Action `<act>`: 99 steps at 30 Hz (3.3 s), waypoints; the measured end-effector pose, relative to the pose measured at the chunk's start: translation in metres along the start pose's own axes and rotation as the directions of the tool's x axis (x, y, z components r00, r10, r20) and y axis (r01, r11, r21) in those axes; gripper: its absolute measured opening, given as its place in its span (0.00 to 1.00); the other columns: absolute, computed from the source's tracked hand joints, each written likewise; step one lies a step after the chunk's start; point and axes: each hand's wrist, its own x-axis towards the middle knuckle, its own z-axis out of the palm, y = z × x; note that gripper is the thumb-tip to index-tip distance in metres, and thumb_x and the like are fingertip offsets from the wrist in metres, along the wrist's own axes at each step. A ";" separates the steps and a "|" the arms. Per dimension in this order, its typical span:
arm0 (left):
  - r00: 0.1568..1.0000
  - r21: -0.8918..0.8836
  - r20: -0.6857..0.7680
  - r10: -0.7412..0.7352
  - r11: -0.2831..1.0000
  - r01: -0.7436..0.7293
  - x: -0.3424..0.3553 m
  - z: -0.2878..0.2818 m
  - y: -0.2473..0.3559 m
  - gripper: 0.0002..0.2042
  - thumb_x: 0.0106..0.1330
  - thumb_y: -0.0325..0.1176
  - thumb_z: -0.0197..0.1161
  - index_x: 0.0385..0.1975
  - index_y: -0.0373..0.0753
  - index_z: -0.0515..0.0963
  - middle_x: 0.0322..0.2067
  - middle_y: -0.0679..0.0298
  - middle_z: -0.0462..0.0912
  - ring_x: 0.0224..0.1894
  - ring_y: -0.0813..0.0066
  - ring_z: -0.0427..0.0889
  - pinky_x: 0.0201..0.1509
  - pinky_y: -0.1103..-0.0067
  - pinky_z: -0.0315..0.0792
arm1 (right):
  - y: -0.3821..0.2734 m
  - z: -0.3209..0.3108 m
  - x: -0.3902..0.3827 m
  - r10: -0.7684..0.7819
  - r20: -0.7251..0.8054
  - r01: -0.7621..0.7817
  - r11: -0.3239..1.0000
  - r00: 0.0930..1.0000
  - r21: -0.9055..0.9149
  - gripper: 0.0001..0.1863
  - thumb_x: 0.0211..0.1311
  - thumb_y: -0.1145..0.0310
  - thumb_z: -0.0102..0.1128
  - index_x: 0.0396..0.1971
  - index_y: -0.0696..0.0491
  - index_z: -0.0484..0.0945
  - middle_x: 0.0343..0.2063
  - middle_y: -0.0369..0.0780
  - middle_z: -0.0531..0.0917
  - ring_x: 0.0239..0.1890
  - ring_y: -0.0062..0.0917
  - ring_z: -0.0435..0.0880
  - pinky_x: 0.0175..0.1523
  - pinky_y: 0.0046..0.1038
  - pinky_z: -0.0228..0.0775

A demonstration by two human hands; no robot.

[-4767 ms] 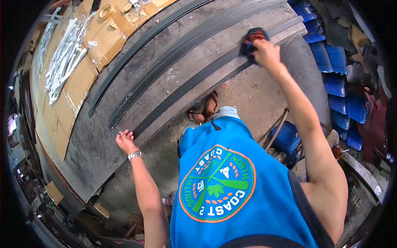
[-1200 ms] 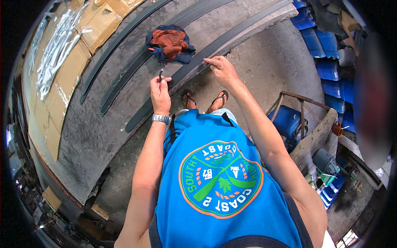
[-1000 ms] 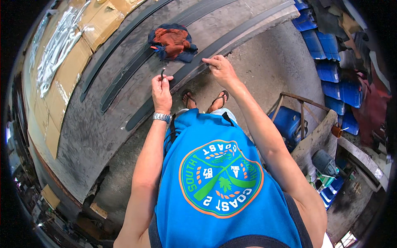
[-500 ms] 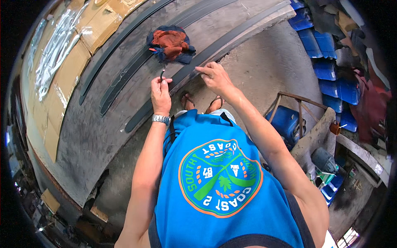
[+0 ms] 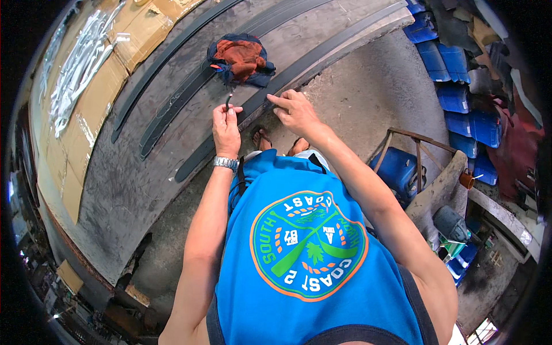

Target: Wiping and applying finish to black leather strips in a workshop.

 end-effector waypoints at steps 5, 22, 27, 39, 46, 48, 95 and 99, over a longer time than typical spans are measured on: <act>1.000 -0.007 0.008 0.000 1.000 0.000 -0.001 -0.001 -0.003 0.08 0.71 0.32 0.48 0.42 0.34 0.67 0.36 0.60 0.81 0.39 0.77 0.77 0.48 0.79 0.69 | -0.003 0.005 -0.001 -0.114 0.011 0.114 0.993 0.993 -0.041 0.19 0.51 0.68 0.56 0.46 0.43 0.81 0.34 0.38 0.76 0.41 0.34 0.73 0.45 0.34 0.67; 0.999 0.001 0.054 0.003 1.000 -0.003 -0.001 -0.005 -0.004 0.08 0.72 0.32 0.47 0.43 0.35 0.66 0.38 0.58 0.81 0.41 0.76 0.76 0.50 0.79 0.67 | 0.047 -0.044 0.011 0.295 -0.165 -0.288 0.955 0.941 0.066 0.22 0.53 0.65 0.55 0.51 0.40 0.77 0.44 0.40 0.75 0.50 0.36 0.71 0.56 0.34 0.64; 0.999 -0.011 0.052 -0.006 1.000 0.007 -0.001 -0.005 -0.003 0.08 0.72 0.32 0.47 0.44 0.35 0.65 0.38 0.57 0.80 0.42 0.76 0.75 0.51 0.78 0.66 | 0.053 -0.050 0.023 0.301 -0.164 -0.300 0.953 0.939 0.029 0.23 0.52 0.66 0.53 0.51 0.40 0.77 0.44 0.40 0.75 0.50 0.36 0.71 0.57 0.33 0.64; 0.999 -0.024 0.047 -0.003 1.000 0.004 0.001 -0.003 -0.001 0.08 0.72 0.32 0.47 0.43 0.34 0.66 0.38 0.57 0.80 0.42 0.75 0.76 0.52 0.78 0.66 | 0.057 -0.055 0.034 0.259 -0.189 -0.268 0.963 0.947 -0.023 0.21 0.51 0.70 0.50 0.46 0.42 0.81 0.40 0.40 0.77 0.47 0.36 0.74 0.54 0.34 0.67; 0.998 -0.048 0.045 -0.032 0.998 0.034 -0.004 -0.005 -0.004 0.07 0.72 0.31 0.47 0.43 0.34 0.66 0.38 0.57 0.79 0.42 0.75 0.76 0.51 0.78 0.67 | 0.054 -0.056 0.028 0.245 -0.158 -0.245 0.969 0.957 0.021 0.20 0.53 0.72 0.50 0.45 0.43 0.81 0.39 0.41 0.77 0.46 0.36 0.74 0.53 0.34 0.67; 0.999 -0.055 0.047 -0.025 0.998 0.028 -0.003 -0.006 -0.004 0.07 0.72 0.31 0.47 0.43 0.34 0.66 0.38 0.57 0.79 0.42 0.76 0.76 0.51 0.78 0.67 | 0.061 -0.059 0.029 0.289 -0.170 -0.284 0.957 0.942 0.054 0.20 0.53 0.72 0.49 0.46 0.43 0.81 0.39 0.41 0.77 0.47 0.36 0.74 0.53 0.33 0.67; 0.998 -0.185 0.058 0.017 0.983 -0.006 0.000 -0.004 -0.007 0.07 0.72 0.33 0.47 0.42 0.36 0.66 0.37 0.59 0.80 0.42 0.76 0.75 0.53 0.78 0.65 | 0.010 -0.027 0.089 -0.322 -0.308 0.231 0.927 0.895 -0.296 0.15 0.44 0.70 0.60 0.36 0.44 0.81 0.31 0.37 0.77 0.37 0.36 0.77 0.36 0.38 0.69; 1.000 -0.244 -0.005 0.003 0.970 -0.004 -0.001 -0.006 -0.008 0.06 0.72 0.31 0.46 0.42 0.37 0.66 0.38 0.57 0.79 0.43 0.73 0.75 0.54 0.76 0.64 | -0.040 0.015 0.113 -0.265 -0.216 0.199 0.938 0.940 -0.285 0.25 0.43 0.60 0.67 0.45 0.42 0.74 0.45 0.38 0.75 0.50 0.36 0.71 0.47 0.45 0.65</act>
